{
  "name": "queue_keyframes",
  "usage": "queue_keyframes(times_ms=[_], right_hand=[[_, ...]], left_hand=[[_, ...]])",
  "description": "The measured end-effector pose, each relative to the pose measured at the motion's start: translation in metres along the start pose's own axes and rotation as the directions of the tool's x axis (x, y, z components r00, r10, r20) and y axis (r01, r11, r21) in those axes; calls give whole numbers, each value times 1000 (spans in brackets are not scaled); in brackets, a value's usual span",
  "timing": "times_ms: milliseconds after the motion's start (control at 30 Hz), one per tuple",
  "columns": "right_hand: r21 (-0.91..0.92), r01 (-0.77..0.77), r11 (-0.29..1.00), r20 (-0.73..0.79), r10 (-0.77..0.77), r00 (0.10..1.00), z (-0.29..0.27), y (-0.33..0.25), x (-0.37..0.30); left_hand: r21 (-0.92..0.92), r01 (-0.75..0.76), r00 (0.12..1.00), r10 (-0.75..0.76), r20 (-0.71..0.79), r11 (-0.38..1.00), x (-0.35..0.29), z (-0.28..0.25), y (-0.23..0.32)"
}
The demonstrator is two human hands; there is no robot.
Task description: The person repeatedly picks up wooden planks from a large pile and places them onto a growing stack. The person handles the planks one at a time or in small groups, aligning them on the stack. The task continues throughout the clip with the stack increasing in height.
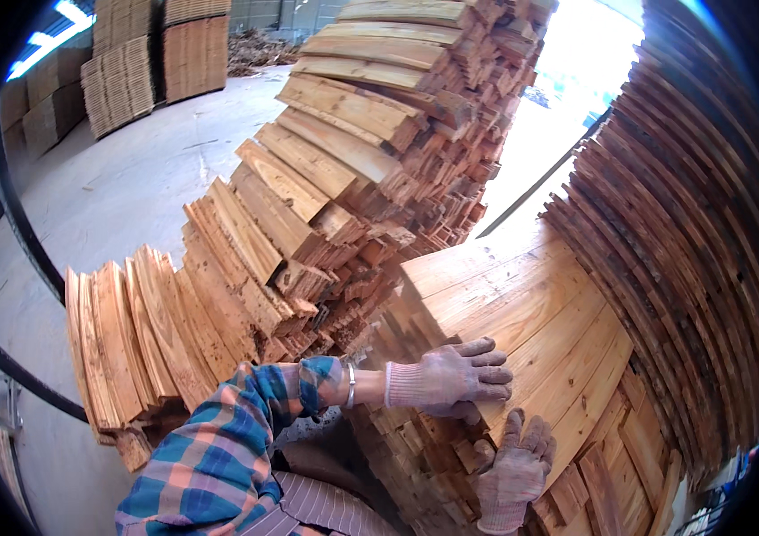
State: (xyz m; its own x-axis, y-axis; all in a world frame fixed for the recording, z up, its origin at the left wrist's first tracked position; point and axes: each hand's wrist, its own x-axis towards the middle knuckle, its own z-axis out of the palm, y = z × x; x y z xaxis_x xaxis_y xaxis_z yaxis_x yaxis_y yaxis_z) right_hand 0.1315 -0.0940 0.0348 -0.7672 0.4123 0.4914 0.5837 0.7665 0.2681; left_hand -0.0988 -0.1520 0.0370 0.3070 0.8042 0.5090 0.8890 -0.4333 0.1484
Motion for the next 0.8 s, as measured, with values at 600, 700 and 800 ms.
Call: queue_keyframes(times_ms=[600, 700, 800], right_hand=[[850, 194, 490, -135, -154, 979, 96, -226, 184], [900, -63, 432, 105, -74, 992, 131, -264, 284], [912, -107, 396, 101, 38, 994, 145, -313, 325]], left_hand=[[-854, 202, -100, -857, -505, 480, -321, -82, -188], [-800, 417, -216, -808, -547, 431, -310, -82, -253], [-793, 454, -260, -790, -555, 407, -303, -87, -297]])
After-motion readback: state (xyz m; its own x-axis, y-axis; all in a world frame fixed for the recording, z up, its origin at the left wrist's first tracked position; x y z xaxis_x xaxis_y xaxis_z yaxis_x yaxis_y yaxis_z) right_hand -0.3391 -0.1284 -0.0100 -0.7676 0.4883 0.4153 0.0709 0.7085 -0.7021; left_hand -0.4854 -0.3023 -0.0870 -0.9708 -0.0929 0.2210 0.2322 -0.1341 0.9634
